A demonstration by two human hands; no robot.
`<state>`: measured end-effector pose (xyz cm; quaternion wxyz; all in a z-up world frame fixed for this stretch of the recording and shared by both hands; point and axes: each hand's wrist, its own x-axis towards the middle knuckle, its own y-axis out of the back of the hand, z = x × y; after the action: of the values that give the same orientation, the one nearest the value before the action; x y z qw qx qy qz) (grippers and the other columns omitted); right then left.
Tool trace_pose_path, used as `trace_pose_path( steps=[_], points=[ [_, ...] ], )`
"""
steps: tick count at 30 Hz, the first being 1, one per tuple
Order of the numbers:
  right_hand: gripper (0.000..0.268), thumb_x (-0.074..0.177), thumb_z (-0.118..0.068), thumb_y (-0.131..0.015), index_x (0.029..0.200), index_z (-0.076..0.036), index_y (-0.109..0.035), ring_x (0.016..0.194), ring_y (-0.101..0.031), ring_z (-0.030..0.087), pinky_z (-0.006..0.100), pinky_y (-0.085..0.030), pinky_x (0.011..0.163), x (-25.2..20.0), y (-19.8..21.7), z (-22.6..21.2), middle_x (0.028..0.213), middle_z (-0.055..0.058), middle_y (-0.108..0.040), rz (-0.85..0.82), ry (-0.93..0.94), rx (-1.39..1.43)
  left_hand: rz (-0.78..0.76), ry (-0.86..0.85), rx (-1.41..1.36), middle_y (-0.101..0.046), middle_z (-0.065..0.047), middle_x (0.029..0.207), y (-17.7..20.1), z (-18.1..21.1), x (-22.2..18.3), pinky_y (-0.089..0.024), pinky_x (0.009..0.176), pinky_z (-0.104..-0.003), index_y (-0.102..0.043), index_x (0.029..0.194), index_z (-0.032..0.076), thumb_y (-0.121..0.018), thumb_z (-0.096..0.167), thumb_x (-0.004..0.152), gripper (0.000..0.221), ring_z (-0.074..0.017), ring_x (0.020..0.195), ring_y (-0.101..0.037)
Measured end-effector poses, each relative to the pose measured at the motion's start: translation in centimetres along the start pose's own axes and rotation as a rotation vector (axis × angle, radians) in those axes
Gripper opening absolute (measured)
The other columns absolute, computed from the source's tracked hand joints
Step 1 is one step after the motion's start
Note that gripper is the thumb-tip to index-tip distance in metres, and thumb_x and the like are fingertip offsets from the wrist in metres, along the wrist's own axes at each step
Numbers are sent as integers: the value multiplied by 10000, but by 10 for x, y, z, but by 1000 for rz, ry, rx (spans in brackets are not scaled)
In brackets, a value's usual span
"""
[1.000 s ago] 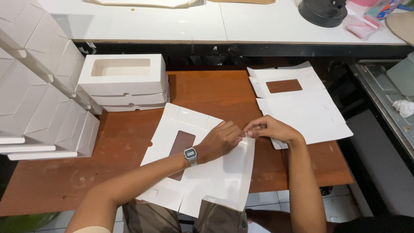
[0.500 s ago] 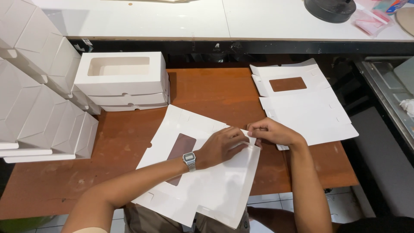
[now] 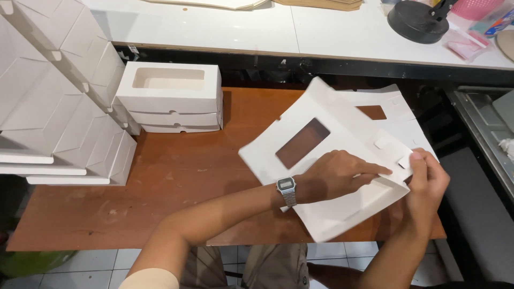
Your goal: The person folds flat white cardboard sheets into rectangular boxes with clear windows. They fold the side flaps, tuck tabs into slots, and press the edges to form the box shape. Completed boxes are stacked on the table. The person repeats the process with additional flat sheets.
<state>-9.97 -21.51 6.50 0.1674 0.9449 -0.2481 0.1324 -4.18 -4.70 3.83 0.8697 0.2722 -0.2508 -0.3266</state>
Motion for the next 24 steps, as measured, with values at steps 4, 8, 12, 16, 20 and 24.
trace_pose_path(
  steps=[4,8,12,16,20,24],
  points=[
    [262,1149,-258,-498,931,-114,-508,693,-330,54,231,-276,581,-43,-14,39,759,-79,-364,133,95,-45,146,-177,108,-750,22,905,-3,-17,-13,-494,679,-376,-696,1204,314,-512,248,1003,280,-220,750,-688],
    [207,1066,-225,-559,1016,-26,-588,584,-576,208,315,-529,536,-108,-40,26,776,98,-603,16,-129,117,48,22,-50,-754,-46,939,27,-6,-65,-489,626,-365,-758,1041,139,-477,201,933,307,-200,669,-636],
    [277,976,-87,-575,1181,97,-591,605,-615,298,427,-590,520,-158,-46,46,858,212,-622,-107,-544,515,-63,129,-44,-679,39,1028,17,-16,-127,-474,664,-368,-653,1164,193,-525,401,910,352,-170,595,-575],
    [169,969,-91,-624,866,30,-564,715,-636,249,431,-654,679,-185,-52,57,891,131,-605,-72,-563,551,-192,285,-185,-642,-11,1095,30,9,-158,-524,773,-290,-605,1275,158,-539,572,865,586,-158,954,-605],
    [183,961,-44,-623,828,-17,-501,791,-685,253,347,-584,723,-193,-56,44,952,208,-691,40,-567,680,-43,204,-168,-671,28,1098,17,5,-163,-419,908,-362,-481,1235,137,-555,654,806,676,-166,822,-631],
    [149,995,-98,-588,963,46,-572,716,-689,312,398,-648,724,-191,-51,11,975,214,-677,123,-291,489,204,-97,-181,-592,49,783,3,3,-149,-402,816,-328,-568,768,168,-646,354,907,246,-138,691,-536]
  ],
)
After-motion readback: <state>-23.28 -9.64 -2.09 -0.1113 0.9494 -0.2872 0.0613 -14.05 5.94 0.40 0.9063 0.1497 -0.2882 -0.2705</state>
